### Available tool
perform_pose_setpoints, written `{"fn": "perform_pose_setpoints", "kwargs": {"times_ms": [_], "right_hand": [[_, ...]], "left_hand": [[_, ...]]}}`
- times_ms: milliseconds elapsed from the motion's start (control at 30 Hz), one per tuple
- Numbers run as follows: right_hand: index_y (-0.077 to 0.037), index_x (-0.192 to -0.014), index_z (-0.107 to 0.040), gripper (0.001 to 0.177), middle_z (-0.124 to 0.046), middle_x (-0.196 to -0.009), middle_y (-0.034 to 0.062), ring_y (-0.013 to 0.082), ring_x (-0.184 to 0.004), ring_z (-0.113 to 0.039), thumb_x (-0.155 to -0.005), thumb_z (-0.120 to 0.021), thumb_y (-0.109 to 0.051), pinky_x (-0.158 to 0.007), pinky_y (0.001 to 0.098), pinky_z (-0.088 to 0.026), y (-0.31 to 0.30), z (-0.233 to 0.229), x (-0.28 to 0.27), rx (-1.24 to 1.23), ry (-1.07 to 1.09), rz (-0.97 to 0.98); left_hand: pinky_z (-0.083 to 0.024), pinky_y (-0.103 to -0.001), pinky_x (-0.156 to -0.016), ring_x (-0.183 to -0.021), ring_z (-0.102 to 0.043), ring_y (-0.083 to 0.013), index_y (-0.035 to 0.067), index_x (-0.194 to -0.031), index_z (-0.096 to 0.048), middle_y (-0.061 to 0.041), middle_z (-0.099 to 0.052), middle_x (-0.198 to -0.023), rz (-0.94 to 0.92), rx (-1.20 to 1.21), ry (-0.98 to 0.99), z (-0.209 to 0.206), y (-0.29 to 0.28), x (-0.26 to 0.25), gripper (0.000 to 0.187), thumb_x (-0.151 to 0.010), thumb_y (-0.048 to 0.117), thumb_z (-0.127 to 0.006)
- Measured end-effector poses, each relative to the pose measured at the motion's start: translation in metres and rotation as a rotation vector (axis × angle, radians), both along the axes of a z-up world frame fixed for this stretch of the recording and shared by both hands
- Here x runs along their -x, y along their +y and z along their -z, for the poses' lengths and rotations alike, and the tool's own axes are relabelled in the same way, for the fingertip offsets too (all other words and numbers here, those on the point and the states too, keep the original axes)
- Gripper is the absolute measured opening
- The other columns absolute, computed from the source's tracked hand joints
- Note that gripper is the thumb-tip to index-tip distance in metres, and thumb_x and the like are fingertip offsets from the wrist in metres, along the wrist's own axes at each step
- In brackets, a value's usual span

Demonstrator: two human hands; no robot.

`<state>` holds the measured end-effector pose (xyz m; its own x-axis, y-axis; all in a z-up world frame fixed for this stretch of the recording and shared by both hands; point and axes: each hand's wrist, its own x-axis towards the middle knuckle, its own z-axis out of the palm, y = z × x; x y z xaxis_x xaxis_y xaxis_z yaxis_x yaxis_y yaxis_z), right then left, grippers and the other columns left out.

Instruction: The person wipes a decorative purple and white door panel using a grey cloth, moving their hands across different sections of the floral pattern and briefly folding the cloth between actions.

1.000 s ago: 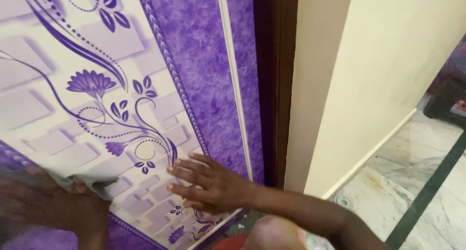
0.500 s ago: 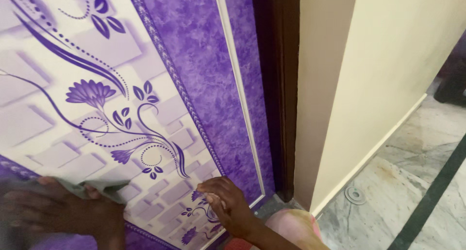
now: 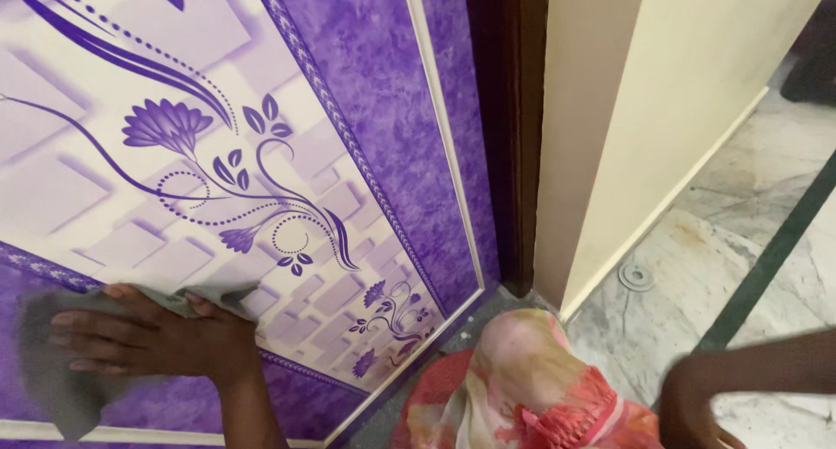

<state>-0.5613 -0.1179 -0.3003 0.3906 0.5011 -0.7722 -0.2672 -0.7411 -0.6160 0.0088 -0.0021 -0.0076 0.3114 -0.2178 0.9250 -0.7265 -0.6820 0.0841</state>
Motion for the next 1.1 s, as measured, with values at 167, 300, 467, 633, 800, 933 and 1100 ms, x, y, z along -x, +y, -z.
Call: {"fn": "perform_pose_setpoints", "kwargs": {"times_ms": [167,300,467,633,800,933,1100], "right_hand": [[-0.007,-0.100,-0.074,0.036,-0.075,-0.093,0.0118,0.0270,-0.085,-0.069,-0.102,-0.068,-0.043,-0.078,0.0424,-0.054,0.023,-0.061,-0.006,0.297,0.099,0.362],[-0.008,-0.101,-0.074,0.036,-0.075,-0.093,0.0114,0.0278,-0.086,-0.069,-0.101,-0.068,-0.044,-0.078,0.0428,-0.054,0.023,-0.067,0.009,0.350,0.031,0.498],[-0.008,-0.103,-0.074,0.037,-0.075,-0.094,0.0110,0.0288,-0.087,-0.069,-0.100,-0.068,-0.045,-0.079,0.0434,-0.054,0.019,-0.090,0.029,0.378,-0.026,0.558],[-0.009,-0.104,-0.074,0.038,-0.075,-0.095,0.0105,0.0298,-0.088,-0.069,-0.099,-0.068,-0.046,-0.079,0.0440,-0.054,0.027,-0.121,0.032,0.397,-0.102,0.573],[-0.009,-0.106,-0.074,0.039,-0.074,-0.096,0.0100,0.0308,-0.089,-0.070,-0.099,-0.068,-0.047,-0.079,0.0445,-0.054,0.030,-0.159,-0.010,0.410,-0.215,0.534],[-0.010,-0.107,-0.074,0.039,-0.074,-0.097,0.0096,0.0316,-0.090,-0.070,-0.098,-0.068,-0.048,-0.080,0.0450,-0.053,0.019,-0.202,-0.072,0.570,-0.482,0.480],[-0.008,-0.146,-0.050,0.071,-0.032,-0.159,0.0257,0.0450,-0.148,-0.030,-0.091,-0.065,-0.050,-0.118,0.0563,-0.029,-0.012,-0.302,-0.196,0.906,-1.694,0.581]], "left_hand": [[-0.005,-0.068,-0.130,-0.161,-0.002,-0.0442,0.023,-0.172,-0.001,-0.022,0.002,-0.172,0.022,0.001,0.005,-0.005,0.003,0.005,0.065,-0.116,0.057,-0.009],[-0.004,-0.069,-0.128,-0.161,-0.002,-0.0458,0.026,-0.174,-0.003,-0.022,0.001,-0.177,0.054,-0.007,0.029,-0.005,0.004,0.009,0.068,-0.114,0.058,-0.010],[-0.004,-0.071,-0.127,-0.160,-0.002,-0.0488,0.025,-0.175,-0.003,-0.023,0.001,-0.177,0.105,-0.030,0.046,-0.001,0.007,0.011,0.067,-0.117,0.057,-0.011],[-0.004,-0.070,-0.127,-0.160,-0.003,-0.0490,0.026,-0.174,-0.003,-0.023,0.001,-0.177,0.087,-0.060,0.046,0.000,0.007,0.011,0.065,-0.117,0.056,-0.013],[-0.006,-0.071,-0.127,-0.160,-0.005,-0.0503,0.024,-0.174,-0.001,-0.023,0.000,-0.178,0.134,-0.033,0.039,0.002,0.005,0.010,0.063,-0.118,0.051,-0.015],[-0.007,-0.072,-0.127,-0.165,-0.007,-0.0502,0.025,-0.174,-0.003,-0.023,-0.002,-0.178,0.098,-0.014,0.029,-0.001,0.002,0.006,0.063,-0.119,0.051,-0.019],[-0.010,-0.075,-0.127,-0.161,-0.011,-0.0491,0.019,-0.171,-0.021,-0.022,-0.010,-0.174,0.144,-0.069,-0.138,-0.037,0.003,0.012,0.065,-0.115,0.052,-0.028]]}}
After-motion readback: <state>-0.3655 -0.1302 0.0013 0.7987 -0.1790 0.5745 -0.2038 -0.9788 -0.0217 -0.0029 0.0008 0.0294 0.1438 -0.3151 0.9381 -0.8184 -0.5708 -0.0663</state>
